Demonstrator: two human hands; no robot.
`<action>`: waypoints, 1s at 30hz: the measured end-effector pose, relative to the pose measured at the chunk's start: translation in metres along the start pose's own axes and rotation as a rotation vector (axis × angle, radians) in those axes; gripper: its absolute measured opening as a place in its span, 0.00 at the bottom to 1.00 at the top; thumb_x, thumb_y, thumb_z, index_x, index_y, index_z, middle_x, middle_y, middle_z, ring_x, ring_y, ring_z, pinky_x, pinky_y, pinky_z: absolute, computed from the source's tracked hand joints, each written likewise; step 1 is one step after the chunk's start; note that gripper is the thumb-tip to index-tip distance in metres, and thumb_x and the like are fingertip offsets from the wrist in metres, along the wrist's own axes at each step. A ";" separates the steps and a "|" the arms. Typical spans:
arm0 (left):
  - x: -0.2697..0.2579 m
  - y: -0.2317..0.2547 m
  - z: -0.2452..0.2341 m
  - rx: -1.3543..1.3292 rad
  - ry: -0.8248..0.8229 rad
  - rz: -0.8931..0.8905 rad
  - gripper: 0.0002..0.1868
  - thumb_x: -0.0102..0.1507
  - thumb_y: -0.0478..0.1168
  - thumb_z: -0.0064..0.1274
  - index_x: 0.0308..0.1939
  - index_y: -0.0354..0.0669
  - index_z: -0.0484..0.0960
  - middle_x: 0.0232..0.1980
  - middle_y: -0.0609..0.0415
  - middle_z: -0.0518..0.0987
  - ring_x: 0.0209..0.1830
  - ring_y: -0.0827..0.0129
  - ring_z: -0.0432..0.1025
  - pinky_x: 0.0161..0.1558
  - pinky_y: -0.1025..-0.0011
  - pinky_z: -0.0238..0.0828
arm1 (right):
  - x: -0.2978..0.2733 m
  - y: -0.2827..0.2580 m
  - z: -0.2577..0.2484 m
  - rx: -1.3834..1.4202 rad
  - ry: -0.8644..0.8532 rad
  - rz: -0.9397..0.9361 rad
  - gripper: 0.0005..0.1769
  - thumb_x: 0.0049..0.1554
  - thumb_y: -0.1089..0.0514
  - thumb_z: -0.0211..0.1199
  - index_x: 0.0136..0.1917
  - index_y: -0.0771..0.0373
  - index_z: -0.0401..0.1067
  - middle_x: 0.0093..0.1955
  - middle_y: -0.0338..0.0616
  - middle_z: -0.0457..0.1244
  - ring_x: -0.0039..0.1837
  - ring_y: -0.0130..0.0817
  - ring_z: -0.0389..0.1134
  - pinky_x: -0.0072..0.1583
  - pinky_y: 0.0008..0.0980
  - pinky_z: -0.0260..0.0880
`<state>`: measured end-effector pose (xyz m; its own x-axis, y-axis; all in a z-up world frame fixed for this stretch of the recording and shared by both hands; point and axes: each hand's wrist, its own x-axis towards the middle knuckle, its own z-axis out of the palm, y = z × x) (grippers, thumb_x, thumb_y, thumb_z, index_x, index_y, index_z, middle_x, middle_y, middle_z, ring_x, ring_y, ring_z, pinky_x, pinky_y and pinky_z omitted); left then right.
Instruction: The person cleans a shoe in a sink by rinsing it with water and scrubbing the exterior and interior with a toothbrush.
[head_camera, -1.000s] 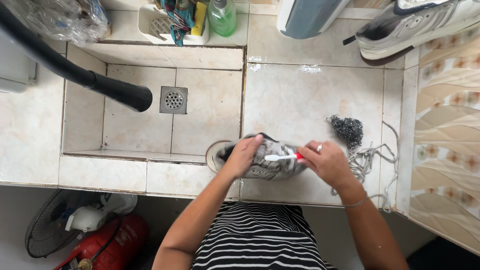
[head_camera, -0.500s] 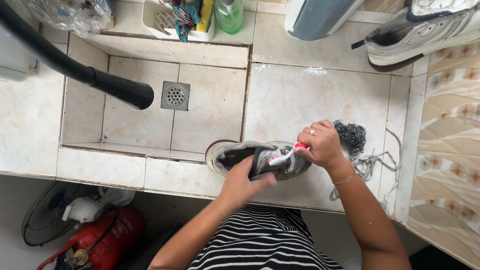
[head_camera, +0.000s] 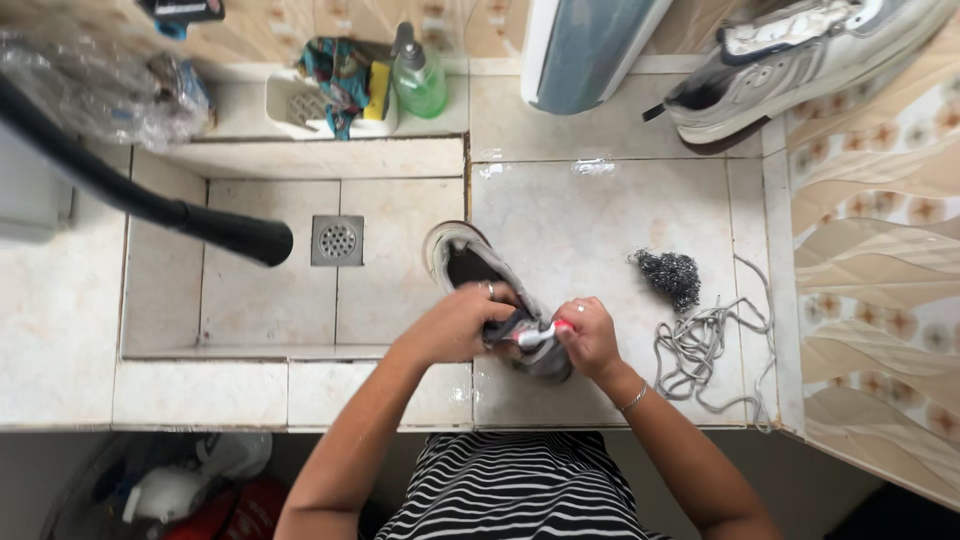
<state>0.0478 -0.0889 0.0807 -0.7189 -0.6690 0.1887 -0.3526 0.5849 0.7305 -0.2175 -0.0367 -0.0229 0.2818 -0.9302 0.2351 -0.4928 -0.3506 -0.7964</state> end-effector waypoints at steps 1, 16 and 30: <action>0.005 0.012 -0.004 -0.203 -0.027 -0.139 0.17 0.50 0.48 0.65 0.40 0.46 0.83 0.32 0.51 0.79 0.31 0.54 0.74 0.32 0.61 0.69 | 0.001 0.002 -0.001 -0.003 0.013 0.003 0.35 0.66 0.31 0.41 0.35 0.58 0.70 0.31 0.41 0.60 0.39 0.41 0.62 0.52 0.38 0.60; 0.013 -0.003 0.032 -0.305 0.054 -0.793 0.22 0.67 0.56 0.47 0.34 0.41 0.83 0.23 0.53 0.78 0.23 0.65 0.73 0.30 0.65 0.67 | 0.080 -0.016 -0.062 -0.273 0.059 -0.239 0.11 0.51 0.55 0.53 0.28 0.55 0.63 0.33 0.34 0.59 0.39 0.34 0.57 0.59 0.43 0.49; -0.002 -0.039 0.054 -0.590 0.151 -0.543 0.22 0.70 0.52 0.46 0.35 0.36 0.80 0.21 0.57 0.66 0.23 0.76 0.59 0.29 0.73 0.60 | 0.122 -0.022 -0.032 -0.400 0.088 -0.484 0.04 0.46 0.55 0.55 0.30 0.51 0.66 0.32 0.32 0.61 0.38 0.34 0.60 0.56 0.43 0.52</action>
<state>0.0310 -0.0855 0.0167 -0.4354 -0.8688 -0.2358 -0.2252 -0.1485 0.9629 -0.1985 -0.1459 0.0413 0.4892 -0.6559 0.5749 -0.6010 -0.7312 -0.3228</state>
